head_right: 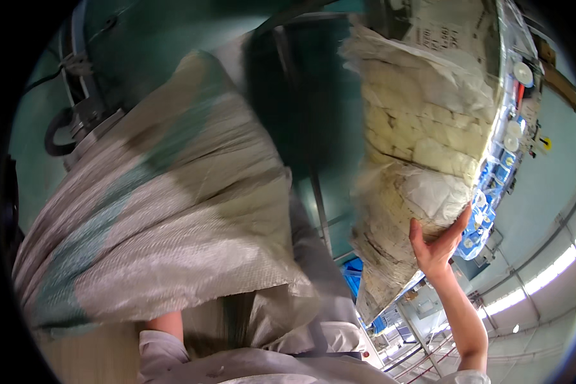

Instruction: The person repeatedly picks toilet paper rolls from a conveyor belt and places them into blue plastic packaging on a metal table. They arrange the rolls inside the packaging and occasionally move completed packages aside. The process is continuous and repetitive throughout the clip.

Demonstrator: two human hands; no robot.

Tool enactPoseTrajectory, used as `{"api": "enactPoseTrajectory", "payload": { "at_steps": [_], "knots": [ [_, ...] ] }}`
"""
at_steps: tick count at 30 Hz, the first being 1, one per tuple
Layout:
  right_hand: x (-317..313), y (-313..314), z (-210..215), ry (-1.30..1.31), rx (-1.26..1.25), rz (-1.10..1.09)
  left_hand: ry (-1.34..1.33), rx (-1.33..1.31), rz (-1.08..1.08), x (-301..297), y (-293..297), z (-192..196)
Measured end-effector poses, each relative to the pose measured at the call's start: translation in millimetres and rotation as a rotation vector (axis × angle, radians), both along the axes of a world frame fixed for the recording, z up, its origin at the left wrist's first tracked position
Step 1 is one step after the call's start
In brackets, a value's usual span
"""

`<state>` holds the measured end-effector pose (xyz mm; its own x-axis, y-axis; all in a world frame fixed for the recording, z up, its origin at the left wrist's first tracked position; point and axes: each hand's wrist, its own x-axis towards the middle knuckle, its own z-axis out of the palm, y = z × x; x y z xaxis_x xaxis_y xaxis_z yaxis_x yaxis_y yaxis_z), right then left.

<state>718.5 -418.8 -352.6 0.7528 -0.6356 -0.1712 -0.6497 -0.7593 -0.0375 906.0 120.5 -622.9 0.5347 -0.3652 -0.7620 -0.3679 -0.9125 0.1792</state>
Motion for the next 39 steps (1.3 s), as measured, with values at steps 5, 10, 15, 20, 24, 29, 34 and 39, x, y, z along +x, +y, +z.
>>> {"api": "enactPoseTrajectory", "payload": {
  "at_steps": [5,10,15,20,24,29,34,39],
  "knots": [
    [0.4,0.1,-17.7,-0.125,0.073,0.068,-0.054,-0.062,-0.076,30.8,-5.1,-49.7],
    [54.4,6.6,-20.7,-0.085,0.178,0.019,-0.112,-0.054,-0.193,65.4,-14.8,-88.0],
    [44.7,5.7,-23.8,-0.287,0.176,0.068,-0.15,-0.032,-0.324,98.8,-38.1,-76.2],
    [26.3,8.2,-21.5,-0.43,0.17,0.02,-0.082,-0.077,-0.407,104.2,-59.8,-7.6],
    [24.9,25.9,-4.2,-0.764,0.347,-0.014,-0.081,-0.226,-0.312,114.9,-46.7,92.4],
    [-122.6,35.9,-16.7,-0.938,0.675,-0.471,-0.343,-0.582,0.101,19.9,-193.6,288.9],
    [-306.7,39.0,-54.4,-0.653,0.228,-0.876,-0.278,-0.933,-0.292,-122.3,-344.5,362.8],
    [-362.4,-2.4,24.0,-0.101,0.727,-0.922,-0.205,-0.853,-0.986,-183.9,-540.3,325.7]
  ]
}}
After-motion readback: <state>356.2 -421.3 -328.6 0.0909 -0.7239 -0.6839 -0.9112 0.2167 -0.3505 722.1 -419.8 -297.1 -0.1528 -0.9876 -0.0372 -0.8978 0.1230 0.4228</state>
